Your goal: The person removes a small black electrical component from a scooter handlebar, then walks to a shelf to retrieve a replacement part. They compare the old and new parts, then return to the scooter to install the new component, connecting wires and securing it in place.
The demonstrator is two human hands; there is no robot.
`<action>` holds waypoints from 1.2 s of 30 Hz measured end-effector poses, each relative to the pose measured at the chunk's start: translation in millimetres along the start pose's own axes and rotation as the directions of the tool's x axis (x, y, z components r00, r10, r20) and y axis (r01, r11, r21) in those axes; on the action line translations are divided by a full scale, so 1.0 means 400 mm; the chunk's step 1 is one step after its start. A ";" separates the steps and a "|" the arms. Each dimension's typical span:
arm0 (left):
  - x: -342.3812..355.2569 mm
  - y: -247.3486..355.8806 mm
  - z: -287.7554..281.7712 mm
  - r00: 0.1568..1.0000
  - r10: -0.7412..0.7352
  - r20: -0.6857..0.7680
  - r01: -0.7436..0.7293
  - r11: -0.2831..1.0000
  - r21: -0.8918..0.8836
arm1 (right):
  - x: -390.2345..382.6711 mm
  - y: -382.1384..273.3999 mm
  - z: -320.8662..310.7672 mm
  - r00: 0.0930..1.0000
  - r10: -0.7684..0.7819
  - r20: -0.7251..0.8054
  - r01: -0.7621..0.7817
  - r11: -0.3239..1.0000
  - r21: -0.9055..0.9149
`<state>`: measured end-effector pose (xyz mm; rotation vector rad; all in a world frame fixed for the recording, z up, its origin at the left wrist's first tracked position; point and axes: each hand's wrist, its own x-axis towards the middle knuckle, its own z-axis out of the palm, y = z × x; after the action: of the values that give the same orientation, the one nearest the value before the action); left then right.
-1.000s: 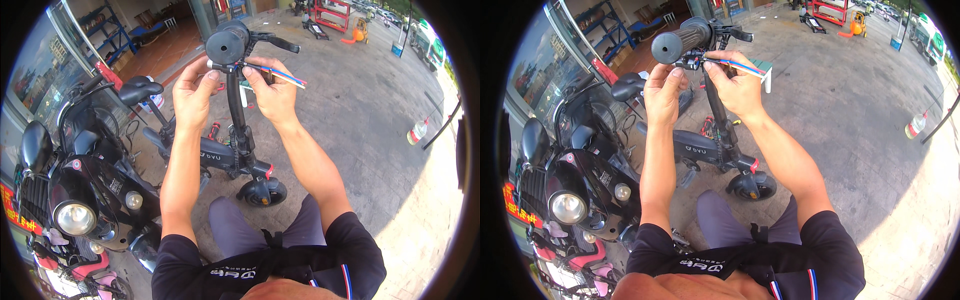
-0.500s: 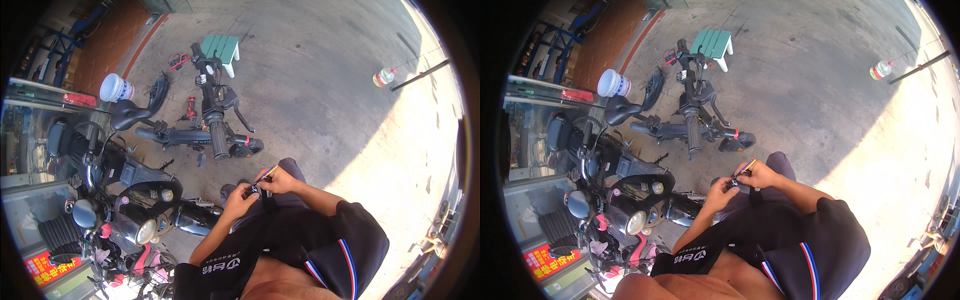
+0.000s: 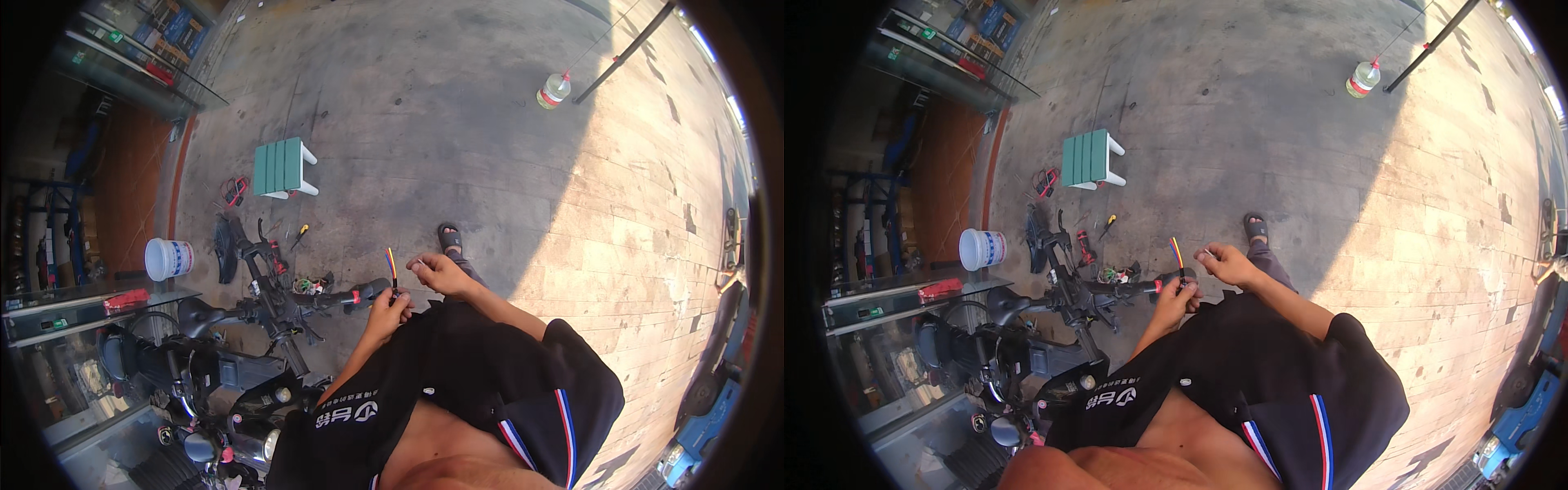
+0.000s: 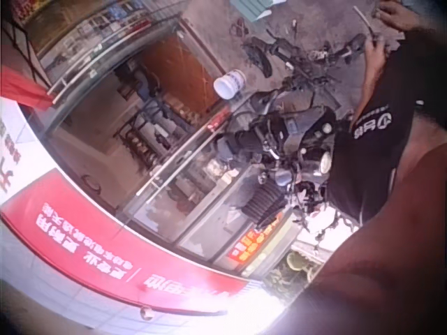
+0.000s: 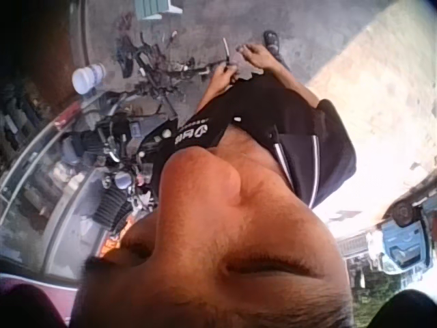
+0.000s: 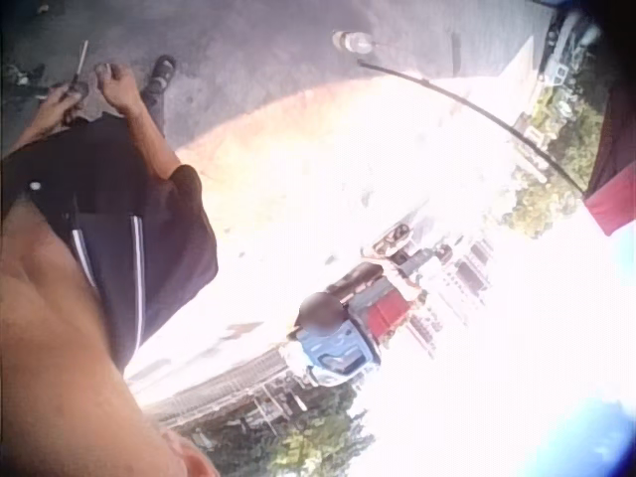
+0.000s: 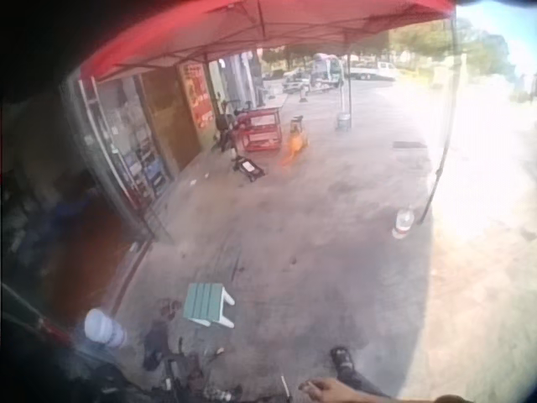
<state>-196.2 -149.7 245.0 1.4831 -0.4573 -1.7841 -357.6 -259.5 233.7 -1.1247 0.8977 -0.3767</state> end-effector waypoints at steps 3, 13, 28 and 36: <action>0.161 0.184 0.087 0.996 0.055 -0.064 -0.062 0.991 -0.116 | 0.089 -0.101 -0.194 0.944 0.323 -0.067 -0.284 0.899 0.332; 0.552 0.520 0.070 0.977 0.150 -0.153 -0.176 0.969 -0.173 | 0.496 -0.280 -0.527 0.761 0.637 -0.120 -0.460 0.661 0.592; 1.063 1.354 -0.564 0.866 0.317 -0.387 -0.434 0.860 -0.268 | 1.532 -0.855 -0.489 0.941 0.309 -0.137 -0.221 0.870 0.441; 1.167 1.417 -0.967 0.672 0.145 -0.726 -0.438 0.869 -0.231 | 2.181 -1.082 -0.285 0.979 0.200 0.024 -0.201 0.958 0.203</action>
<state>333.4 -788.1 219.5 1.5397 0.0540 -0.8732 155.3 -1095.2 232.9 -0.8363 0.9383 -0.2921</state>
